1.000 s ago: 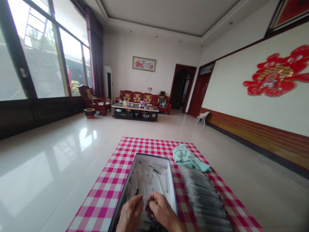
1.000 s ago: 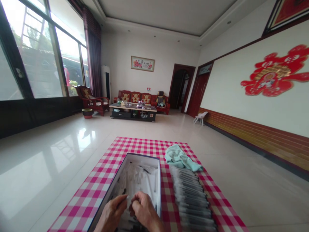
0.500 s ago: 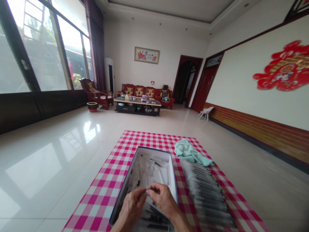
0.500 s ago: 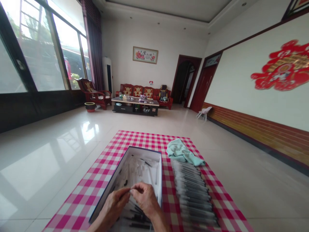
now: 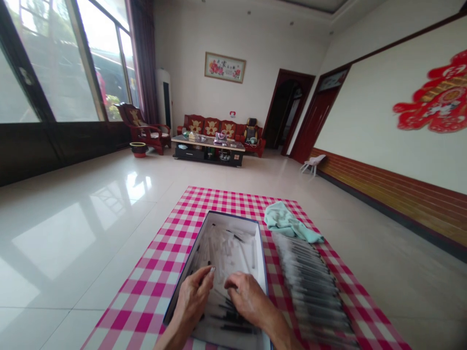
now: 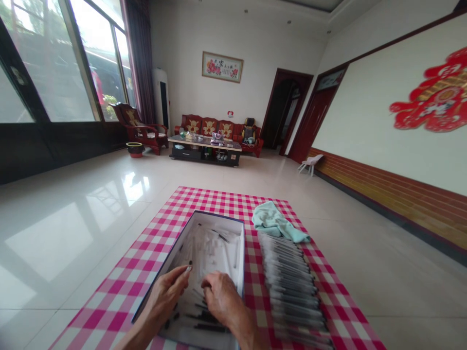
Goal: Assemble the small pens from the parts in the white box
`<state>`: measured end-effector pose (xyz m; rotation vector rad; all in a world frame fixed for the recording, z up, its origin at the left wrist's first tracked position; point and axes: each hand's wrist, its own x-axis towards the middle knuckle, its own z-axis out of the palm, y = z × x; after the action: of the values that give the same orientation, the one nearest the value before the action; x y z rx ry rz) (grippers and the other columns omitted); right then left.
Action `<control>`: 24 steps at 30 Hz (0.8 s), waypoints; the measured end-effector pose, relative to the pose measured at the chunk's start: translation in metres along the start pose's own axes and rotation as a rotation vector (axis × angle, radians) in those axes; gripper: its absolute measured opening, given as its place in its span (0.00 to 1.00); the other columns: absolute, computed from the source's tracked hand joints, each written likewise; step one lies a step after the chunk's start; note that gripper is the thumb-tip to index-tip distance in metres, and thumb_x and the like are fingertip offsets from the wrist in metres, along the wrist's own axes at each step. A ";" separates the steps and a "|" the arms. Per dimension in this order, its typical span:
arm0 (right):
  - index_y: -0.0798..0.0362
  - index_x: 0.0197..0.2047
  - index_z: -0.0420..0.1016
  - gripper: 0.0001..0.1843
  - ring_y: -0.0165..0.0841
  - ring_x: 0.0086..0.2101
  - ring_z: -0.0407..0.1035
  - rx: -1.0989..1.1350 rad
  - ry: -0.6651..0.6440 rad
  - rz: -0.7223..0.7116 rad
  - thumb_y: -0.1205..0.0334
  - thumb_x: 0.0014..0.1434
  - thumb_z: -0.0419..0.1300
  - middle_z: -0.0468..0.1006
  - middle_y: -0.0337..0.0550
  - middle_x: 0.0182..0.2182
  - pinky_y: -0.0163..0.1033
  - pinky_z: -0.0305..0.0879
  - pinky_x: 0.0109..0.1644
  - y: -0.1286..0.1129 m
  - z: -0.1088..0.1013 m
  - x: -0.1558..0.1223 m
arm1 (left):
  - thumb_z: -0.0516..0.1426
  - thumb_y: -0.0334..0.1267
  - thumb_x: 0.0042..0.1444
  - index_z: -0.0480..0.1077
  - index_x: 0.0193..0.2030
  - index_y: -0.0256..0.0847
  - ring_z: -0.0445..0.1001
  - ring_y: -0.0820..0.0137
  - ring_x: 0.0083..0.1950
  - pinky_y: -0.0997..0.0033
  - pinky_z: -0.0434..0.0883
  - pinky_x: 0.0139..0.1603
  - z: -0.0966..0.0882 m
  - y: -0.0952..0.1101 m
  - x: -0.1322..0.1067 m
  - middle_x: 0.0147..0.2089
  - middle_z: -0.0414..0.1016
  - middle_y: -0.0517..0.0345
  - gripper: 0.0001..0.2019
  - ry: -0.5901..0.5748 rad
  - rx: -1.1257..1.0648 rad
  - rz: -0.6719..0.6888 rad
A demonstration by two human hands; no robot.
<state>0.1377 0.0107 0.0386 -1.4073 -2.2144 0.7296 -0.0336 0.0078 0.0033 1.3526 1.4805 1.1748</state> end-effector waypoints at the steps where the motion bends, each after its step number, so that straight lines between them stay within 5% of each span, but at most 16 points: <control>1: 0.52 0.35 0.77 0.14 0.33 0.37 0.71 -0.029 0.005 0.002 0.71 0.52 0.51 0.78 0.44 0.34 0.33 0.61 0.42 0.001 -0.003 -0.002 | 0.52 0.55 0.54 0.75 0.43 0.34 0.68 0.71 0.25 0.77 0.63 0.23 -0.001 0.000 0.000 0.23 0.71 0.60 0.25 0.014 -0.018 -0.006; 10: 0.51 0.32 0.77 0.15 0.30 0.34 0.70 -0.090 -0.019 -0.046 0.74 0.50 0.51 0.76 0.40 0.31 0.30 0.60 0.38 0.004 -0.019 -0.022 | 0.54 0.56 0.52 0.71 0.45 0.37 0.72 0.68 0.32 0.72 0.68 0.33 -0.011 0.006 -0.005 0.30 0.73 0.57 0.24 0.303 -0.216 -0.052; 18: 0.50 0.33 0.77 0.12 0.37 0.36 0.71 -0.242 -0.174 0.003 0.71 0.48 0.55 0.77 0.44 0.34 0.35 0.60 0.38 -0.002 0.000 -0.026 | 0.56 0.54 0.51 0.71 0.44 0.37 0.74 0.66 0.34 0.71 0.70 0.35 -0.021 0.015 -0.010 0.31 0.76 0.56 0.22 0.184 -0.249 -0.019; 24: 0.50 0.36 0.76 0.11 0.36 0.36 0.70 -0.173 -0.164 -0.142 0.69 0.52 0.54 0.76 0.43 0.35 0.35 0.60 0.39 -0.021 0.027 -0.005 | 0.58 0.56 0.48 0.72 0.44 0.37 0.75 0.66 0.35 0.71 0.71 0.36 -0.033 0.024 -0.013 0.32 0.77 0.55 0.25 0.259 -0.200 -0.033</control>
<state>0.1092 -0.0070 0.0302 -1.2918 -2.5281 0.6380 -0.0575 -0.0086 0.0342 1.0683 1.5103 1.4775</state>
